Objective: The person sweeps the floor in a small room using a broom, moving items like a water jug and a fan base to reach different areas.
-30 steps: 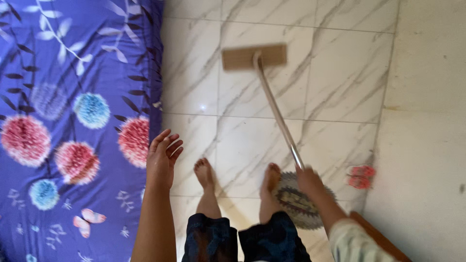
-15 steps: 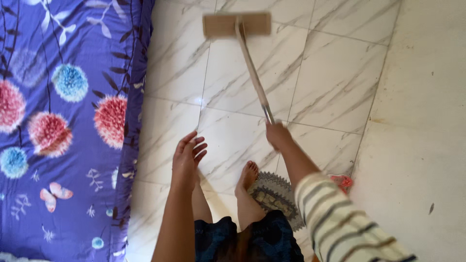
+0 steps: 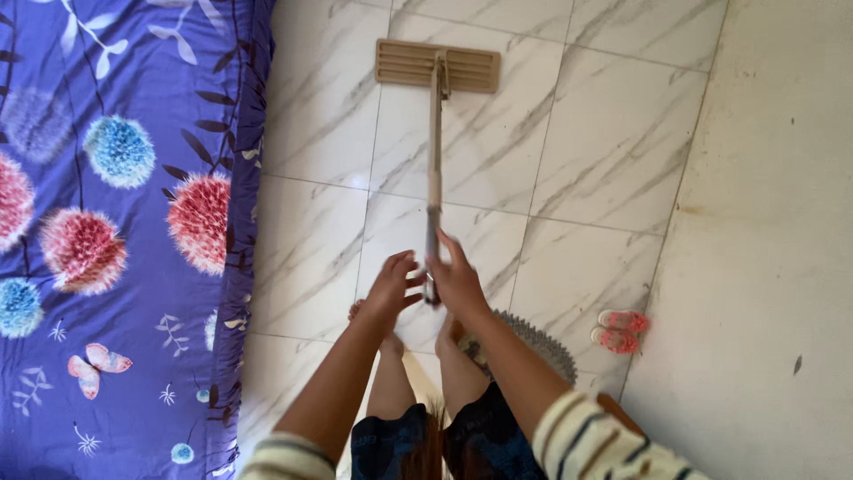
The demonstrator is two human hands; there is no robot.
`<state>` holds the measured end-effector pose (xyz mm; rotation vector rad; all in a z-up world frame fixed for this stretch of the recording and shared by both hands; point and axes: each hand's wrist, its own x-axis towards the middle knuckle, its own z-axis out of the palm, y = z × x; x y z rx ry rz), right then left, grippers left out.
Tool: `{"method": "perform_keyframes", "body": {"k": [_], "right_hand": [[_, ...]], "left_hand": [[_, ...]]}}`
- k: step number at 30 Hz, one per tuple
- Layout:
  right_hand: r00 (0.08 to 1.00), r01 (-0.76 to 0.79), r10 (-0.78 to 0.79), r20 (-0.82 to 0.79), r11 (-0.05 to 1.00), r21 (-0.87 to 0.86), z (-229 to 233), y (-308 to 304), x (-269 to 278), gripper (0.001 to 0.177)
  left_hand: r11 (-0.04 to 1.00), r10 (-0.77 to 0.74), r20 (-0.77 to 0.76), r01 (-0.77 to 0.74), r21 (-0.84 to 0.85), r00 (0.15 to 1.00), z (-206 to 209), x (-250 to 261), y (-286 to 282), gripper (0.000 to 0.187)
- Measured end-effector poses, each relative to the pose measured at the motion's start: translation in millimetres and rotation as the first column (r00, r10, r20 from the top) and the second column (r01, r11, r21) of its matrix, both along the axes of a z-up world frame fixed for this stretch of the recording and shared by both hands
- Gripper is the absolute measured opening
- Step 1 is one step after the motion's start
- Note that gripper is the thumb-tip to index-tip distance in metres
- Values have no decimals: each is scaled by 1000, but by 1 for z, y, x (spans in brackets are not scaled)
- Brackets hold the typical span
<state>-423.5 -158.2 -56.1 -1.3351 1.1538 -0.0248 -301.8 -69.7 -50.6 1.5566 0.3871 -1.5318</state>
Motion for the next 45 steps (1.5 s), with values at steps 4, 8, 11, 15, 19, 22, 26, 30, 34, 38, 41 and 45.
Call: {"method": "perform_keyframes", "body": {"k": [4,8,11,15,19,22,26,30,34,38,41,45], "right_hand": [[925,-136,40,-377,963,-232,-34,-44,77,33],[932,-11,-42,-361,990,-142,-100,-98,154,52],[939,61,-73,-337,997,-46,-124,-112,189,55],[945,108,-88,-316,993,45,-151,-115,215,64],[964,147,-89,-251,964,222,-178,-124,238,69],[945,327,-282,-167,838,437,-204,-130,257,71],[900,428,-383,-206,867,255,-247,-126,256,64],[866,459,-375,-330,859,228,-251,-109,225,65],[862,431,-304,-405,861,271,-216,-100,209,65],[803,595,-539,-255,745,300,-234,-124,245,58],[780,626,-583,-228,732,269,-268,-185,254,58],[854,521,-490,-177,803,290,-282,-283,220,63]], "left_hand": [[985,155,-310,-169,-20,938,-17,37,-25,40],[905,234,-502,-375,-200,832,-54,79,-33,33],[884,242,-576,-422,-200,781,-80,100,-19,25],[936,162,-517,-297,-191,841,-89,131,15,30],[951,181,-505,-281,-128,844,-52,185,25,53],[973,151,-238,-187,-138,960,-28,201,26,62],[988,-83,-229,50,-145,970,-15,160,-4,65],[996,-81,-305,90,15,949,21,132,-14,61],[987,-106,-369,144,76,923,48,146,-34,63],[953,-234,-206,266,142,950,34,176,-64,60],[951,-281,-155,296,85,947,12,188,-94,63],[984,-172,-215,177,4,961,-18,151,-167,68]]}}
